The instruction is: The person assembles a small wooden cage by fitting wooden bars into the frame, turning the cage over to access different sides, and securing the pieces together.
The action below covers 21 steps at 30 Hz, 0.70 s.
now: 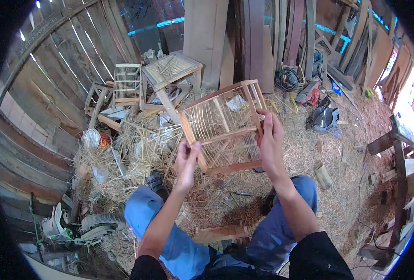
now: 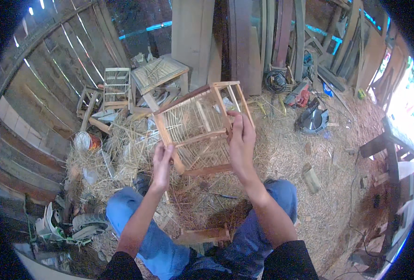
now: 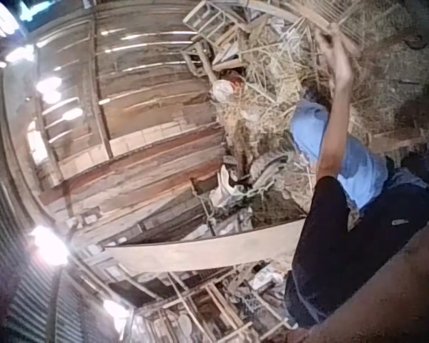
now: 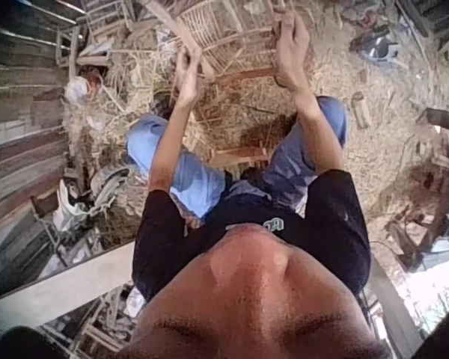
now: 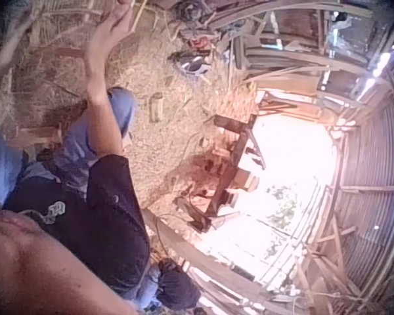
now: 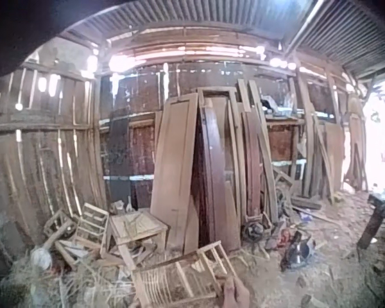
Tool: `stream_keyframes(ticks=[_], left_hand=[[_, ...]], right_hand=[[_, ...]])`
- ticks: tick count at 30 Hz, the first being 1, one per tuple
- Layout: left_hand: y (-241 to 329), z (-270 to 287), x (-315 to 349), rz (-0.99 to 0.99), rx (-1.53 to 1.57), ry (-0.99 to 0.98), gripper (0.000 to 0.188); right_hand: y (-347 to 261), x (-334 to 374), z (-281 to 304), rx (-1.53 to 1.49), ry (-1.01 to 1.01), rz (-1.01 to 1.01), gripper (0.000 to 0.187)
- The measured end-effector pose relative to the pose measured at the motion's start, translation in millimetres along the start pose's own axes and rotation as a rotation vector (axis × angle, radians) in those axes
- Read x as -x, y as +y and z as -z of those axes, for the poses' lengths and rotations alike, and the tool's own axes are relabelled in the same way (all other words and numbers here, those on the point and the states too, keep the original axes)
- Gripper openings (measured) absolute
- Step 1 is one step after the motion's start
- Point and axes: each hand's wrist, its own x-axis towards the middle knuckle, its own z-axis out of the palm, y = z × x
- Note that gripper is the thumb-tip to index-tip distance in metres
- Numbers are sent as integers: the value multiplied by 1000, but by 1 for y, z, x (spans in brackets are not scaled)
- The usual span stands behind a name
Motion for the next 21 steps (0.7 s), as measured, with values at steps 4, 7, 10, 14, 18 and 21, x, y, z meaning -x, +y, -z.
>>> stream_keyframes(ticks=[4,7,10,14,18,21], left_hand=[[9,-7,8,-124,95,-29,71],[23,-1,11,-12,95,-3,70],[34,13,10,134,136,-117,58],[28,12,21,66,121,-42,55],[50,25,17,165,242,-19,60],[54,31,17,242,295,-21,57]], right_hand=[[5,-2,0,7,7,-6,41],[6,-5,2,-66,-10,-13,41],[4,-1,3,-19,-8,-86,40],[17,-3,7,314,-142,21,36],[-7,9,3,406,-225,-72,33],[-3,11,6,462,-247,-20,32]])
